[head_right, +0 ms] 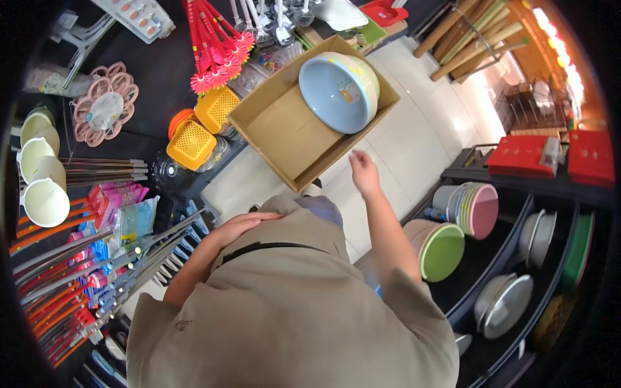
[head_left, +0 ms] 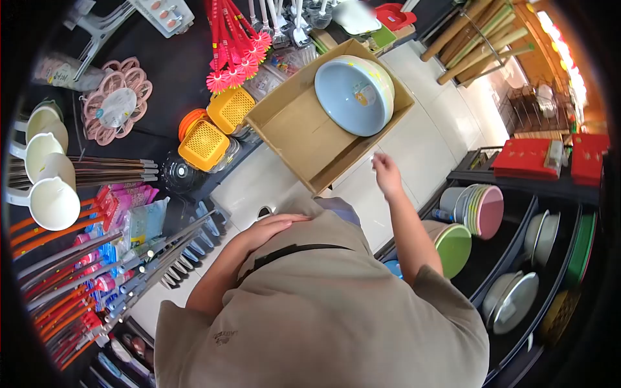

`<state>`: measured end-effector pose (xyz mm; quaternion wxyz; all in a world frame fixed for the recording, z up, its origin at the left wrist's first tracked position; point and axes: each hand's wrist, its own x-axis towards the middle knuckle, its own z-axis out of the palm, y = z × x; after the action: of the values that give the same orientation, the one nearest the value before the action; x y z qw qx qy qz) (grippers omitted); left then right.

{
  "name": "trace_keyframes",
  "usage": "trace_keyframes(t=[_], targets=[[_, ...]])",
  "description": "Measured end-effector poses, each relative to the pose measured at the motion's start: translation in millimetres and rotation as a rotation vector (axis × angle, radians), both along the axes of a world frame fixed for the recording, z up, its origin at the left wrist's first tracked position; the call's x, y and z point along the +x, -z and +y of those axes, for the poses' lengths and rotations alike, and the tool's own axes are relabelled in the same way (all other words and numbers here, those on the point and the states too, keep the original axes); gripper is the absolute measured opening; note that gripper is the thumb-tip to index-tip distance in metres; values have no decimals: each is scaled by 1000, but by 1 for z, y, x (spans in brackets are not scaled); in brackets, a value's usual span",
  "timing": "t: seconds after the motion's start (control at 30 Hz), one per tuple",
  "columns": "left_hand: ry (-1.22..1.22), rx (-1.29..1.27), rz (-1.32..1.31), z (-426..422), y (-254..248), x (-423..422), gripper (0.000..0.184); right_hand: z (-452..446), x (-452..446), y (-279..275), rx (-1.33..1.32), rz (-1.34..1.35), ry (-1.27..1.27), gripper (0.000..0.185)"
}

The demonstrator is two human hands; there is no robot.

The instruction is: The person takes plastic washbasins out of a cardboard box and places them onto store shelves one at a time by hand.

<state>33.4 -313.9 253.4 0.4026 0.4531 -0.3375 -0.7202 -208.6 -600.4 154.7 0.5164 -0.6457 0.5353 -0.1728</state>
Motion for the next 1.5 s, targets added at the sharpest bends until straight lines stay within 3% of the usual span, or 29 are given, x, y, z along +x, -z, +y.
trace_keyframes(t=[0.1,0.2,0.23,0.27,0.47,0.7,0.8,0.9,0.97,1.17,1.23,1.5], targets=[[-220,143,153,-12,0,-23,39,-89,43,-17,-152,151,-77,42],[-321,208,91,-20,-17,-43,47,-163,74,9,-217,200,-157,49],[-394,283,71,-23,-23,-49,51,-179,82,19,-365,256,-174,52],[-416,294,58,-27,-25,-54,56,-188,86,29,-513,310,-194,54],[-586,350,69,-30,-27,-75,57,-180,111,40,-630,485,-204,65],[-688,323,72,-36,-31,-91,58,-172,116,17,-575,461,-185,54],[-710,289,58,-31,-33,-96,59,-168,123,6,-587,644,-254,40],[-760,277,109,-21,-35,-103,61,-170,126,27,-458,511,-388,29],[-779,251,120,-11,-37,-107,61,-161,128,36,-403,219,-372,22],[-864,214,84,38,-38,-127,59,-119,129,-28,-363,0,-243,24],[-883,177,75,58,-40,-134,56,-102,123,-65,-228,-152,-195,24],[-964,8,23,159,-31,-172,44,6,83,-193,35,-454,-448,22]])
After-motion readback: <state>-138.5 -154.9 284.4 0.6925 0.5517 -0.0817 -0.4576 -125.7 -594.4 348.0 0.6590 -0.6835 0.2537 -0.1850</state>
